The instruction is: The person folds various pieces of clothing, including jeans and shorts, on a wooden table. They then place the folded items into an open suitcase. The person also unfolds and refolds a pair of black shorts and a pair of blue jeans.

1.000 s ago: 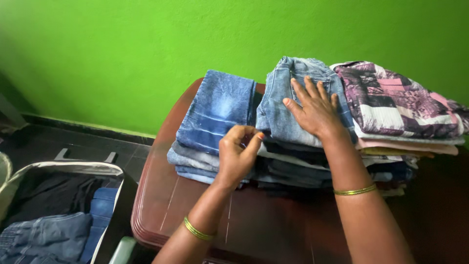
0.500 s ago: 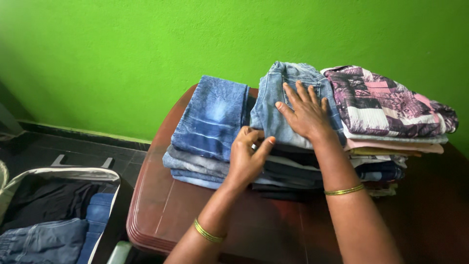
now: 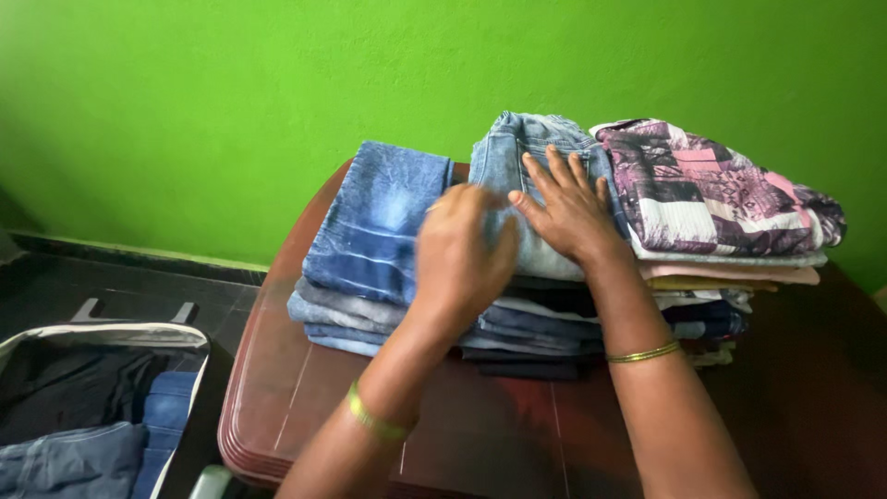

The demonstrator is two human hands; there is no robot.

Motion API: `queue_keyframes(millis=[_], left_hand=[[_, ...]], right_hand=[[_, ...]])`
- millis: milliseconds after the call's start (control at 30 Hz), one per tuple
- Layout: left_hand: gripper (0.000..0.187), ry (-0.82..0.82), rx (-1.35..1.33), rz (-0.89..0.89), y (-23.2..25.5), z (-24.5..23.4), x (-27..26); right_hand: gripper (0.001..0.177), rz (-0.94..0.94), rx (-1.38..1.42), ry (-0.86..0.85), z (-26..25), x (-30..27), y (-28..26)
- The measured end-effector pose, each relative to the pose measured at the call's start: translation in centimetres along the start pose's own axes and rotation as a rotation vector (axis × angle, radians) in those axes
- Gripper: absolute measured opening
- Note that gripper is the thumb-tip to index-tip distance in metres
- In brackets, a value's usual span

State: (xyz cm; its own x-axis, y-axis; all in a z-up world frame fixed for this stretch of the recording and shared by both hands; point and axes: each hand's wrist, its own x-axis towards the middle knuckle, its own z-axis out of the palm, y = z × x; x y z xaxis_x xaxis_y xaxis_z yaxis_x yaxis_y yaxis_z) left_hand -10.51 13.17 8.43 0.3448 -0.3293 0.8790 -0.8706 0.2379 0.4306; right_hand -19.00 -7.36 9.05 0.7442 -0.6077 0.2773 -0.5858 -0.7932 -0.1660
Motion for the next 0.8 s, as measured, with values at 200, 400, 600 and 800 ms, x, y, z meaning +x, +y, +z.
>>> queue_keyframes(millis=[200, 400, 600, 800], left_hand=[[0.060, -0.526, 0.308, -0.065, -2.7, 7.2, 4.4], [0.062, -0.640, 0.457, -0.177, -4.9, 9.2, 3.3], [0.064, -0.683, 0.497, -0.205, -3.0, 7.7, 5.6], [0.082, -0.628, 0.533, -0.074, -2.5, 9.5, 9.5]], right_hand=[[0.068, -0.120, 0.124, 0.241, 1.5, -0.8, 1.9], [0.053, -0.136, -0.081, 0.223, 0.3, -3.0, 0.2], [0.057, 0.447, 0.238, -0.113, -11.1, -5.0, -0.5], [0.070, 0.278, -0.146, -0.035, -13.9, -2.3, 7.7]])
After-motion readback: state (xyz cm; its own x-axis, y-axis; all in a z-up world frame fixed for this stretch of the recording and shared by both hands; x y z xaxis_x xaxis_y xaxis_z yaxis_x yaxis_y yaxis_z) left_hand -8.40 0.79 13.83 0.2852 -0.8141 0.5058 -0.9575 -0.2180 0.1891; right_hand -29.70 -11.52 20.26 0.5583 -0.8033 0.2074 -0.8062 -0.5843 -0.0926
